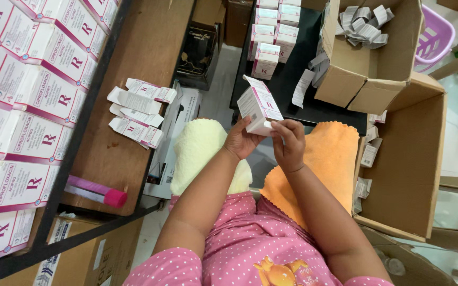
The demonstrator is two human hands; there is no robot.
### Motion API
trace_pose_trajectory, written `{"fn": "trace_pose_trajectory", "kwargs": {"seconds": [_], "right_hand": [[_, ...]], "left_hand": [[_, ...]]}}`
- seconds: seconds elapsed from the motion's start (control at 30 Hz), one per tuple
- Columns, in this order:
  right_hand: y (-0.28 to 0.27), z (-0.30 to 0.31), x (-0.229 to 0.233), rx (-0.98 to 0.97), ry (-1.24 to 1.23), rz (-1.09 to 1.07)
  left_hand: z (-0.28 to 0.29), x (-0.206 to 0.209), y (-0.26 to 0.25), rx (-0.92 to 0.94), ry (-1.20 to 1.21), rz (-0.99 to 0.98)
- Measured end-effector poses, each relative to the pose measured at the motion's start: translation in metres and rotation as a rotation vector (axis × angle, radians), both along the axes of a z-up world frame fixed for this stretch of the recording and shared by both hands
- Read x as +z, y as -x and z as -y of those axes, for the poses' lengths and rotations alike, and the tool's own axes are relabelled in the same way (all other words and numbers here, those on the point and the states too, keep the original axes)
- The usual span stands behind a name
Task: The person sits on the floor and packs small plastic bottles into white and pink cardboard boxes. They open each box, insert a bottle, and close the flaps, repeating this process for multiple units.
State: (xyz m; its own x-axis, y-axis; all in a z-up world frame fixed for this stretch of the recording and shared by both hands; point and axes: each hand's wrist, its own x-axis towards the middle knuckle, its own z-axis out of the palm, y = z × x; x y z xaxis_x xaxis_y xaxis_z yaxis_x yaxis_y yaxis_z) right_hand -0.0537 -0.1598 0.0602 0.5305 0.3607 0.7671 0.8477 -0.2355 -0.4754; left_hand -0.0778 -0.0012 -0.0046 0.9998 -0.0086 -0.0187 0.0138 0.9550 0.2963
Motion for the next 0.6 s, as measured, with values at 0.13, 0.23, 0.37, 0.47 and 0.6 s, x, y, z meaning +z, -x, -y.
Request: {"fn": "trace_pose_trajectory", "kwargs": {"seconds": [0.13, 0.23, 0.37, 0.47, 0.6], "right_hand": [[-0.003, 0.001, -0.005, -0.036, -0.051, -0.015], [-0.005, 0.004, -0.005, 0.010, -0.051, -0.053], [-0.006, 0.006, -0.001, -0.003, -0.076, -0.075], [-0.008, 0.008, -0.002, 0.022, -0.100, -0.112], [-0.024, 0.017, -0.021, -0.008, 0.076, -0.260]], "left_hand": [[-0.001, 0.001, -0.002, -0.017, 0.004, 0.027], [-0.002, 0.002, -0.001, -0.015, -0.014, 0.022], [-0.003, 0.007, -0.001, -0.047, -0.093, 0.017], [-0.007, 0.008, 0.000, -0.053, -0.195, 0.009], [-0.010, 0.006, -0.005, 0.044, -0.427, -0.120]]}}
